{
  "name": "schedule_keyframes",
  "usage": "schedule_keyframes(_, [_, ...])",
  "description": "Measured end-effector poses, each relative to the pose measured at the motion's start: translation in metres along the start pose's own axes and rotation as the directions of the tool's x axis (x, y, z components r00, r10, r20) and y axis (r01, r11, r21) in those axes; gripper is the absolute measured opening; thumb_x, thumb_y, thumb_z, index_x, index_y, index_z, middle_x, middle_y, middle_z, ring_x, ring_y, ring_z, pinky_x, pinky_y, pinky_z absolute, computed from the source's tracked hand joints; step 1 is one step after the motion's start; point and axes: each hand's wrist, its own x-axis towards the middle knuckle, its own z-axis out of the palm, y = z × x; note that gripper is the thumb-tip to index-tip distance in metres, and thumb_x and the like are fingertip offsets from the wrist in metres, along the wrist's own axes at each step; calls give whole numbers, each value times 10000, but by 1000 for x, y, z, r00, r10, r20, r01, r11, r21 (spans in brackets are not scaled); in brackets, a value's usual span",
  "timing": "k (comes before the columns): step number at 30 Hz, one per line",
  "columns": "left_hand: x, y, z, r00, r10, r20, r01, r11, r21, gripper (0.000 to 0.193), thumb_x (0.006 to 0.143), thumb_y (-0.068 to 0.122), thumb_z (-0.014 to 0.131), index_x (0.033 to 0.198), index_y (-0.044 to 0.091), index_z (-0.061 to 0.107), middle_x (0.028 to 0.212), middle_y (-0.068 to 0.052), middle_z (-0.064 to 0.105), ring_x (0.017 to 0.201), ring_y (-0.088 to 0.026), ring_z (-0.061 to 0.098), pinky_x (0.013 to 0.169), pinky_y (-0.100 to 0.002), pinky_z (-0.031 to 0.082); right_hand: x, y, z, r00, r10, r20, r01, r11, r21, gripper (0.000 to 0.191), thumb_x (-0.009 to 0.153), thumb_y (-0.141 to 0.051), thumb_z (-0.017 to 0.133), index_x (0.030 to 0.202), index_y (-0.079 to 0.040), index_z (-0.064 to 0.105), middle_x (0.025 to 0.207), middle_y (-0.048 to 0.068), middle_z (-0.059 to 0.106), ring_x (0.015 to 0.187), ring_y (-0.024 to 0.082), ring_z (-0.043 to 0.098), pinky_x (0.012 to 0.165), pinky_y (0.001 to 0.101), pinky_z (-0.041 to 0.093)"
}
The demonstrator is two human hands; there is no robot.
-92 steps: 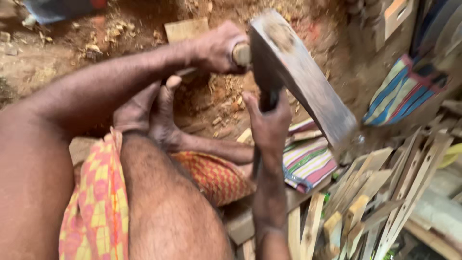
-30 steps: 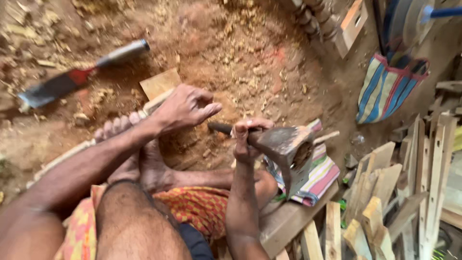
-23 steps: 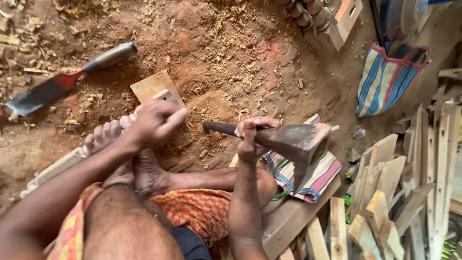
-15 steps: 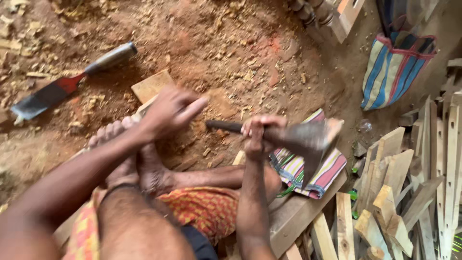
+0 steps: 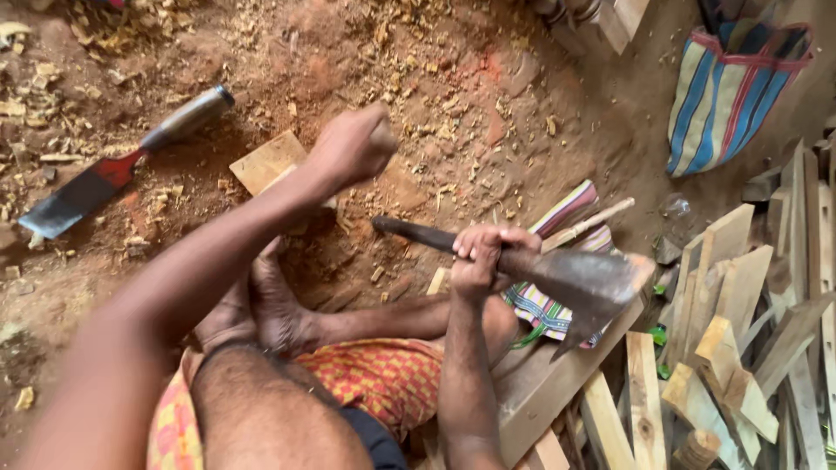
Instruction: The person sits on the ground and uses a chisel and hammer to carve a rectangular recess into a small wooden block. They repeatedly strike the chisel to remove wood chips and periodically clear debris from the cut.
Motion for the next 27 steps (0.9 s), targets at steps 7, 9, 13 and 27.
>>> schedule_keyframes(7, [37,-23,29,1000,-13,-27,13,1000,-13,154,1015,121,536,1079,12,622,827,-160,680,661,-176,600,577,-352,500,-3,-2,2,1000,14,5,-14,1000,1,283,1042,-110,702,1165,-108,447,794,37,504,587,152,478,538,331,478])
schedule_keyframes(9, [44,-16,23,935,-325,144,322,946,43,193,1047,160,494,1136,9,574,852,-146,683,633,-189,562,474,-370,470,-6,-2,4,999,11,-31,-11,1000,-3,282,1041,-115,698,1164,-110,445,784,41,501,572,138,469,530,317,470])
schedule_keyframes(13, [28,14,4,955,-245,167,200,948,248,233,1103,167,443,1057,3,603,818,-143,654,598,-178,554,458,-351,465,-15,-3,3,1000,2,23,-1,998,-58,261,1060,-122,677,1171,-97,442,744,54,494,577,150,466,532,321,457])
schedule_keyframes(27, [-110,-75,-60,949,-312,48,271,882,385,704,754,440,851,1338,138,601,1057,-169,703,939,-351,722,795,-485,605,-43,1,-5,995,-94,-46,92,995,-32,240,1064,-112,653,1170,-99,438,734,54,511,569,139,482,526,303,458])
